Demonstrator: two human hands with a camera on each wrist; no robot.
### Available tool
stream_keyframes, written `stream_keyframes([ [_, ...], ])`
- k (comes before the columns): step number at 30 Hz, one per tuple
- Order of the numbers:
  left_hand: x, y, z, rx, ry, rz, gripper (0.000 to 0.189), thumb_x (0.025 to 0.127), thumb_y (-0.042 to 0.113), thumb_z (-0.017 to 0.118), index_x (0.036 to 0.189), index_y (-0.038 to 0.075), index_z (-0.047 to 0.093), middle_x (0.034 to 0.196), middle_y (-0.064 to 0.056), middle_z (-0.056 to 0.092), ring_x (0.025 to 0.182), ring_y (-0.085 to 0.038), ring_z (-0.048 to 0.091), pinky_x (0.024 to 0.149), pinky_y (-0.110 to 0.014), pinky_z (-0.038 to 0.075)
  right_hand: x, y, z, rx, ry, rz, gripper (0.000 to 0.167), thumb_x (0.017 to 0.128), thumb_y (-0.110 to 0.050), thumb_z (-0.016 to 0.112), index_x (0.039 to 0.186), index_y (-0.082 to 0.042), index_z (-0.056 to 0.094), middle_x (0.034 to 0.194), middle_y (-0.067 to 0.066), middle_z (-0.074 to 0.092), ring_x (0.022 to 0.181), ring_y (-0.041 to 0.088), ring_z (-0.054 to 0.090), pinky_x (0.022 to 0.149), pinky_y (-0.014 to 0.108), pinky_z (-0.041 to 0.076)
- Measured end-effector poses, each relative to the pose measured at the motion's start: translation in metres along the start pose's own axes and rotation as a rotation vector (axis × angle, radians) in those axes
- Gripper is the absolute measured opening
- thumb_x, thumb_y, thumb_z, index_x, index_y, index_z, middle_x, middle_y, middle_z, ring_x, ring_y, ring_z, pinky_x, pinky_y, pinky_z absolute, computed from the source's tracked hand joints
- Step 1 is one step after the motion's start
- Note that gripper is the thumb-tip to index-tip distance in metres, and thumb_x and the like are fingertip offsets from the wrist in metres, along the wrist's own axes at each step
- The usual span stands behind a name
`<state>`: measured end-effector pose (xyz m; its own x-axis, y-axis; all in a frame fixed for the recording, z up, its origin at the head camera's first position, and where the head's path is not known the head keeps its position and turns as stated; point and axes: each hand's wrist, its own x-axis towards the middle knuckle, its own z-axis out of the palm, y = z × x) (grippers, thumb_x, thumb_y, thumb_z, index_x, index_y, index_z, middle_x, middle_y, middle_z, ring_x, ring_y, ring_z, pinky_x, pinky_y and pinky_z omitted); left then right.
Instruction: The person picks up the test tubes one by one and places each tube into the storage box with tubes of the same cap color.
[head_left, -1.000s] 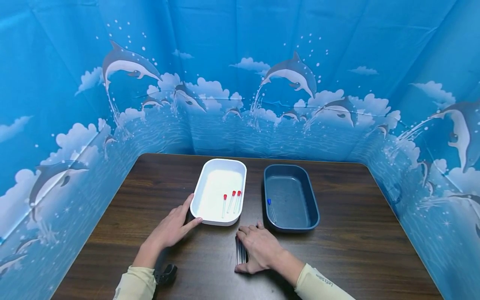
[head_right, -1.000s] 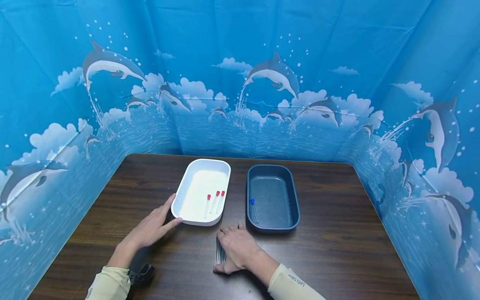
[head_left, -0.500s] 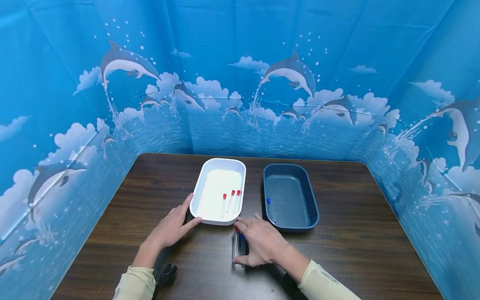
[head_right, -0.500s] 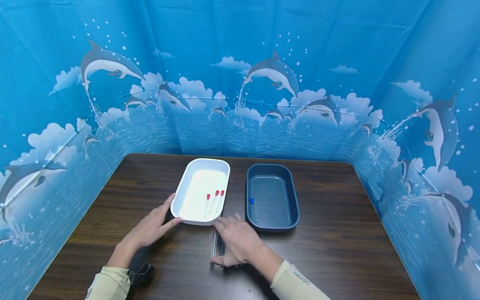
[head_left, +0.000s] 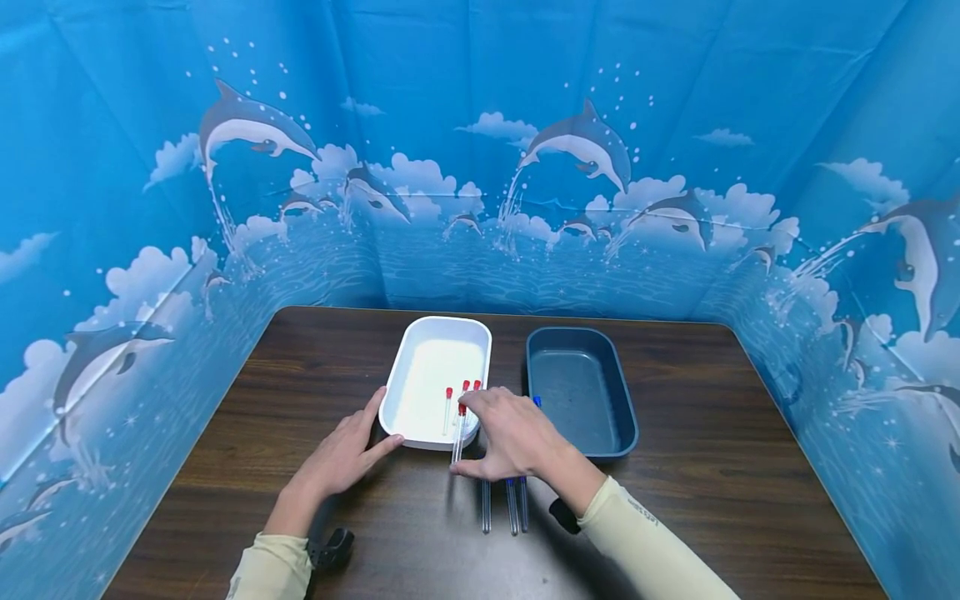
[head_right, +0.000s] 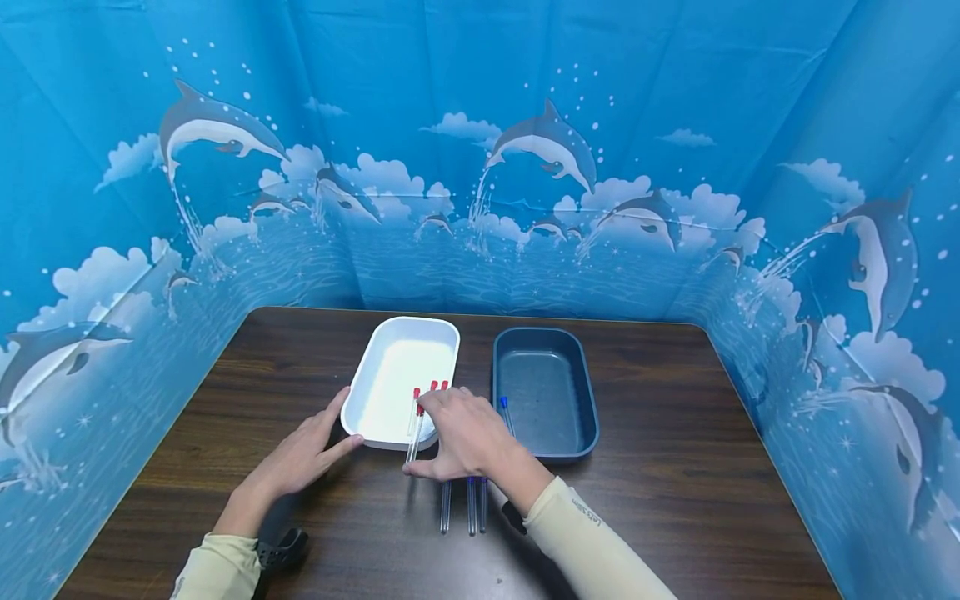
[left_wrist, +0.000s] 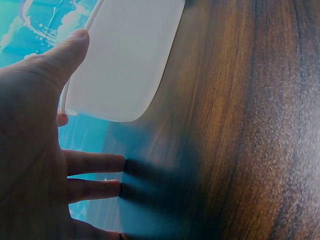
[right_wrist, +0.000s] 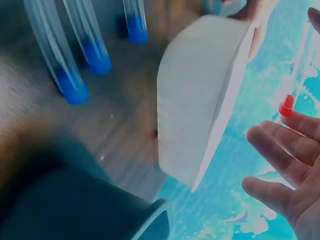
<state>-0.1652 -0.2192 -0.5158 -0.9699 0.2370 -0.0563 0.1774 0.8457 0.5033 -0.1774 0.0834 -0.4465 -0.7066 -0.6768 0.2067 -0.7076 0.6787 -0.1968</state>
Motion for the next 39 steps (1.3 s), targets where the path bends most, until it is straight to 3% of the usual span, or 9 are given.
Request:
stream_keyframes([
  [3, -0.001, 0.0, 0.0, -0.003, -0.007, -0.003, 0.093, 0.091, 0.07, 0.046, 0.159, 0.022, 0.003, 0.158, -0.017, 0.027, 0.138, -0.043, 0.034, 0.102, -0.064, 0.033, 0.016, 0.009, 0.003, -0.02, -0.013, 0.034, 0.085, 0.074, -0.077, 0.061, 0.132, -0.015, 0.057, 0.126, 0.003, 0.064, 0.105, 0.018, 0.06, 0.079, 0.034, 0.053],
  [11, -0.001, 0.001, -0.001, -0.008, -0.008, -0.017, 0.096, 0.089, 0.074, 0.044, 0.159, 0.022, 0.006, 0.157, -0.017, 0.028, 0.137, -0.043, 0.034, 0.101, -0.065, 0.033, 0.06, 0.028, 0.019, -0.071, -0.077, 0.125, 0.082, 0.074, -0.075, 0.062, 0.13, -0.015, 0.061, 0.111, -0.001, 0.068, 0.088, 0.014, 0.059, 0.07, 0.03, 0.052],
  [18, -0.002, -0.001, 0.0, -0.004, -0.021, -0.029, 0.096, 0.089, 0.075, 0.042, 0.159, 0.022, 0.005, 0.156, -0.019, 0.029, 0.137, -0.043, 0.035, 0.101, -0.066, 0.033, 0.086, 0.027, 0.038, -0.148, -0.163, 0.166, 0.082, 0.074, -0.077, 0.059, 0.127, -0.016, 0.062, 0.107, -0.001, 0.067, 0.089, 0.015, 0.059, 0.077, 0.034, 0.053],
  [24, 0.0, -0.001, -0.001, -0.011, -0.018, -0.029, 0.096, 0.089, 0.075, 0.043, 0.159, 0.022, 0.006, 0.156, -0.02, 0.029, 0.136, -0.043, 0.035, 0.1, -0.066, 0.034, 0.097, 0.024, 0.053, -0.21, -0.224, 0.161, 0.078, 0.075, -0.079, 0.057, 0.119, -0.015, 0.063, 0.098, -0.002, 0.066, 0.087, 0.015, 0.059, 0.079, 0.034, 0.053],
  [39, 0.002, -0.001, -0.001, -0.011, -0.016, -0.018, 0.096, 0.089, 0.074, 0.043, 0.159, 0.021, 0.006, 0.156, -0.019, 0.029, 0.137, -0.042, 0.036, 0.101, -0.065, 0.034, 0.104, 0.015, 0.067, -0.335, -0.339, 0.182, 0.079, 0.072, -0.081, 0.059, 0.114, -0.014, 0.066, 0.103, 0.002, 0.067, 0.094, 0.02, 0.058, 0.091, 0.04, 0.047],
])
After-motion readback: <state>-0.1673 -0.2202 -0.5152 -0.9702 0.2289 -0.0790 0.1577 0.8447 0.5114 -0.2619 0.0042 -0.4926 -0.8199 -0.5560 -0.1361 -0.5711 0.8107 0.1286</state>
